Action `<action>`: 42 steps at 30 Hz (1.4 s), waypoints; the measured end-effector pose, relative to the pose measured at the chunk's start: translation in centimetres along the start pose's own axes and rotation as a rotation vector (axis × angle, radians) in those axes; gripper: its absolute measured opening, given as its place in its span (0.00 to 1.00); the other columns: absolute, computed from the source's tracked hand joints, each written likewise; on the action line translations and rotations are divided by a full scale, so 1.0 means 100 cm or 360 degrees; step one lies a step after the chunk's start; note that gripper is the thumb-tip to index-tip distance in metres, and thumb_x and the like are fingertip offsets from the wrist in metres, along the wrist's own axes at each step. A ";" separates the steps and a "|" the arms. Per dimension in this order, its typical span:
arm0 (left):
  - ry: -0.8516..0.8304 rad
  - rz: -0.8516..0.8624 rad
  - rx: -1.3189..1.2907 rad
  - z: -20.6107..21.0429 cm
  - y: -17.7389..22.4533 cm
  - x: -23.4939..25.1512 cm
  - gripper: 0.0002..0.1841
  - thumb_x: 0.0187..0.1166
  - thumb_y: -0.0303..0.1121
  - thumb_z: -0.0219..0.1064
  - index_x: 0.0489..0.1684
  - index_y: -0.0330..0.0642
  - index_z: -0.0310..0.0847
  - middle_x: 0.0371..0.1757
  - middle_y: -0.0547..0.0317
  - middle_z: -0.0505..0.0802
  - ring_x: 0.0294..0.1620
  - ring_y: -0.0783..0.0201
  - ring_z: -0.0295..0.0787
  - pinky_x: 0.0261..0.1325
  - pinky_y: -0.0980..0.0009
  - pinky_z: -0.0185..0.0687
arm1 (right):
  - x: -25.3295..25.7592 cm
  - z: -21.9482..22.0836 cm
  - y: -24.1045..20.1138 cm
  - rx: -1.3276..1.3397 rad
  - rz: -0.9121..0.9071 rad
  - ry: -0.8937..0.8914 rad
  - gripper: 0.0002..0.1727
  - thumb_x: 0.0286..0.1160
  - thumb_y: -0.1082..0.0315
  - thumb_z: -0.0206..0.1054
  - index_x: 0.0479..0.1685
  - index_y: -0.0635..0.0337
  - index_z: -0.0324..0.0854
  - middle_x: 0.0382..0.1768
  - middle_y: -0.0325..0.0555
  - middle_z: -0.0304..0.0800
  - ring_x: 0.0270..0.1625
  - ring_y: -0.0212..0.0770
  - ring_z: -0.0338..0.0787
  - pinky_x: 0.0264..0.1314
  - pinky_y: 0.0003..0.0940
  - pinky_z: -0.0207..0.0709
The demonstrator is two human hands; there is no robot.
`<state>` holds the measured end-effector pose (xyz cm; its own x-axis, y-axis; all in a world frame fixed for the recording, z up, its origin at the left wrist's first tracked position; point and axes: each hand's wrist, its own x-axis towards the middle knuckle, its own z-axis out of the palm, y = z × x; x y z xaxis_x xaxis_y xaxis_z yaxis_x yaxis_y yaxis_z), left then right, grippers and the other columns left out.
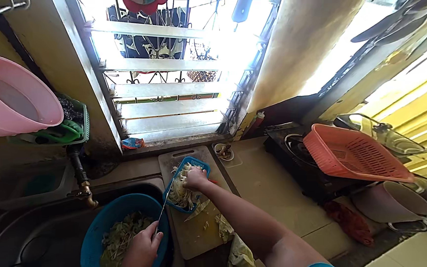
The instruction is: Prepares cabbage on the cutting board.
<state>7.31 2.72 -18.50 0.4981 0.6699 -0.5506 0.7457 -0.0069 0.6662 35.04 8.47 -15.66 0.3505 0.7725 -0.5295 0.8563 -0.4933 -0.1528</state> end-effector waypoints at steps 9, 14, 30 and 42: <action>-0.0037 -0.0012 0.0028 0.003 0.004 -0.002 0.26 0.92 0.43 0.56 0.88 0.50 0.68 0.50 0.50 0.93 0.35 0.58 0.93 0.44 0.59 0.90 | -0.001 -0.014 0.009 0.0080 0.0064 0.0071 0.27 0.76 0.66 0.65 0.77 0.52 0.74 0.70 0.56 0.85 0.75 0.58 0.82 0.75 0.64 0.71; -0.0017 0.0006 0.0001 0.002 0.001 -0.001 0.26 0.92 0.42 0.57 0.87 0.47 0.68 0.51 0.48 0.93 0.36 0.57 0.93 0.44 0.58 0.90 | -0.004 0.011 -0.002 -0.0137 -0.0114 0.0373 0.30 0.69 0.67 0.72 0.76 0.50 0.79 0.81 0.60 0.69 0.85 0.64 0.65 0.78 0.69 0.62; 0.0039 -0.0013 -0.0030 -0.001 -0.007 -0.008 0.26 0.91 0.42 0.57 0.87 0.46 0.68 0.53 0.46 0.92 0.40 0.55 0.94 0.47 0.56 0.91 | -0.001 -0.012 -0.013 0.0279 0.0234 -0.0043 0.40 0.70 0.34 0.72 0.61 0.66 0.86 0.77 0.65 0.74 0.85 0.65 0.65 0.79 0.71 0.61; -0.0005 -0.0001 -0.0001 0.003 0.002 -0.008 0.26 0.92 0.42 0.57 0.87 0.48 0.69 0.51 0.48 0.92 0.38 0.57 0.93 0.45 0.58 0.91 | -0.004 -0.039 0.005 0.0633 -0.0007 -0.0227 0.24 0.77 0.73 0.70 0.74 0.60 0.78 0.62 0.62 0.86 0.56 0.55 0.90 0.60 0.53 0.82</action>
<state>7.14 1.97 -18.05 0.4990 0.6674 -0.5528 0.7459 -0.0060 0.6660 36.81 9.51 -12.24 0.2674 0.7254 -0.6342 0.6348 -0.6278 -0.4505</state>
